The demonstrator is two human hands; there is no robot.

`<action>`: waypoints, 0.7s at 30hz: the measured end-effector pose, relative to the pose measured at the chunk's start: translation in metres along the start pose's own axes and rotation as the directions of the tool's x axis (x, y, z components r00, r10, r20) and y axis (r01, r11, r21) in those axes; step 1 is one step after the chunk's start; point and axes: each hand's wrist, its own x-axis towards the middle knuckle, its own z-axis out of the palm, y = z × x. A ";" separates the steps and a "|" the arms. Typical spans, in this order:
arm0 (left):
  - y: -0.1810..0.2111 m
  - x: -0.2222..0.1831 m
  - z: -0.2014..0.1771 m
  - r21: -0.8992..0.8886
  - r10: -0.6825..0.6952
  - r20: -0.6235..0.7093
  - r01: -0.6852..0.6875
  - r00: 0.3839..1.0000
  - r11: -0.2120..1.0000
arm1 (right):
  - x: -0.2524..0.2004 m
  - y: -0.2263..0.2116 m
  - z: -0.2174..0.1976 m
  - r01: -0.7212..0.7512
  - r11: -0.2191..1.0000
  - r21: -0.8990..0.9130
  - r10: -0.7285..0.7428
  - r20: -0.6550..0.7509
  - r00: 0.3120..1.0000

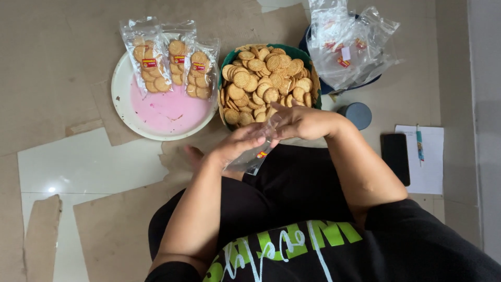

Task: The person picks up biscuits from a bowl by hand and places them into plastic bags.

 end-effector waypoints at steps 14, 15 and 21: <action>-0.013 0.013 -0.005 -0.236 -0.070 0.001 0.068 0.998 0.969 | 0.008 0.019 0.011 0.080 0.994 0.081 -0.062 -0.208 0.976; -0.015 0.013 -0.010 -0.258 -0.061 -0.009 0.056 0.998 0.965 | 0.011 0.024 0.012 0.127 0.987 0.097 -0.099 -0.251 0.963; 0.026 -0.004 -0.019 -0.333 0.035 -0.106 -0.068 0.994 0.941 | 0.027 0.094 0.001 -0.050 0.984 0.173 0.171 -0.813 0.556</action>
